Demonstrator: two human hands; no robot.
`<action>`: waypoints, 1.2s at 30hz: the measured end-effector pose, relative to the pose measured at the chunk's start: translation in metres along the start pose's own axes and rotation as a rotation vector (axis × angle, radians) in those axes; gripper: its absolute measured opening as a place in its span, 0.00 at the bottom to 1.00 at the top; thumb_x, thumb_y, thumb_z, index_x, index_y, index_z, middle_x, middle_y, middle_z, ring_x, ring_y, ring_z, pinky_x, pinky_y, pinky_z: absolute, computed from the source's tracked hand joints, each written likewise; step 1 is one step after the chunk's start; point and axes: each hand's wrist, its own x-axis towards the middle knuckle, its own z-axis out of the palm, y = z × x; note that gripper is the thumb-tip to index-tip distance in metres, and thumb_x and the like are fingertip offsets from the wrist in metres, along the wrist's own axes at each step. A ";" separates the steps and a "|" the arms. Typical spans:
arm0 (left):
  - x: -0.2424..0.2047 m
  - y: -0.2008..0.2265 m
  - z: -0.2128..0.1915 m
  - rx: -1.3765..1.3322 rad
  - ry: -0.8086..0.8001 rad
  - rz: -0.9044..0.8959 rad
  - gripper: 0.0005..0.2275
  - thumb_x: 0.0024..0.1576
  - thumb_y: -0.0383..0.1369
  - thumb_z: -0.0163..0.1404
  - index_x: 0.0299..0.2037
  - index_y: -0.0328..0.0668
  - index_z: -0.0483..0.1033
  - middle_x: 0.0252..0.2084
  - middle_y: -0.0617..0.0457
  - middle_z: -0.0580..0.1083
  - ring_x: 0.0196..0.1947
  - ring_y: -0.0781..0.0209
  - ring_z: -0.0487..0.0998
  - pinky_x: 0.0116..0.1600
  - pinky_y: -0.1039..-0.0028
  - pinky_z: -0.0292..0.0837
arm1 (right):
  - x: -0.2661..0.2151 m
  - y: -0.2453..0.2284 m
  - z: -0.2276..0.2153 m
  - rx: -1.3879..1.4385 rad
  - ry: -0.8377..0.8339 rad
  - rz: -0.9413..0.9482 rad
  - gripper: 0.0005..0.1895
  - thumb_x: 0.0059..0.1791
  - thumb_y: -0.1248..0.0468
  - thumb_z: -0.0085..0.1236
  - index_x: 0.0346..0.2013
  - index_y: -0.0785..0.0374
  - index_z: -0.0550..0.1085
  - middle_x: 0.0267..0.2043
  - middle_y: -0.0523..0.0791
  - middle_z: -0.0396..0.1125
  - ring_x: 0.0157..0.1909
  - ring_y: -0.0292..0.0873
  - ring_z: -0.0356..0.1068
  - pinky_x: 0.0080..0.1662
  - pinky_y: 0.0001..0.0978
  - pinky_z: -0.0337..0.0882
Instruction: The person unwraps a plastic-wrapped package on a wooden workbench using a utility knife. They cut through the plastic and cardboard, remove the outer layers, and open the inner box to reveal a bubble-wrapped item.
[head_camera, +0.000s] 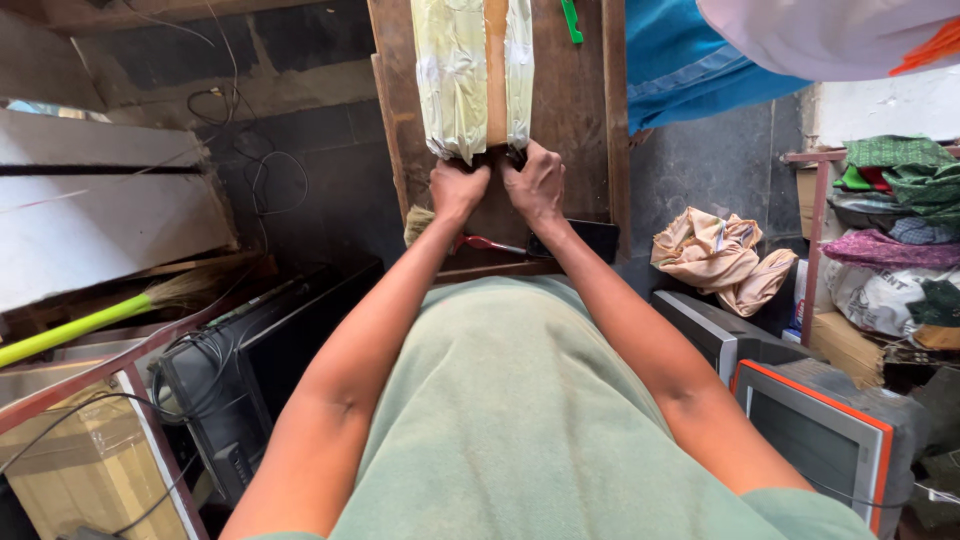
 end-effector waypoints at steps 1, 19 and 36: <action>0.000 -0.006 0.010 -0.028 0.013 -0.055 0.22 0.42 0.41 0.58 0.38 0.26 0.79 0.38 0.28 0.79 0.45 0.33 0.81 0.53 0.55 0.76 | -0.003 0.002 0.002 -0.009 -0.006 0.042 0.13 0.48 0.59 0.62 0.35 0.69 0.79 0.28 0.55 0.74 0.31 0.55 0.77 0.34 0.44 0.73; 0.030 -0.037 -0.089 0.188 0.011 0.269 0.10 0.51 0.34 0.56 0.39 0.38 0.82 0.40 0.37 0.79 0.42 0.36 0.80 0.49 0.54 0.75 | 0.012 0.053 -0.027 -0.089 -0.027 0.158 0.31 0.46 0.39 0.65 0.29 0.68 0.73 0.28 0.57 0.72 0.31 0.56 0.75 0.37 0.49 0.73; 0.025 0.062 -0.130 0.793 -0.175 0.852 0.52 0.44 0.17 0.60 0.79 0.74 0.54 0.75 0.44 0.58 0.60 0.45 0.72 0.58 0.64 0.78 | -0.029 0.068 0.027 0.052 -0.495 0.270 0.11 0.42 0.68 0.58 0.37 0.68 0.82 0.33 0.54 0.77 0.37 0.51 0.78 0.41 0.39 0.74</action>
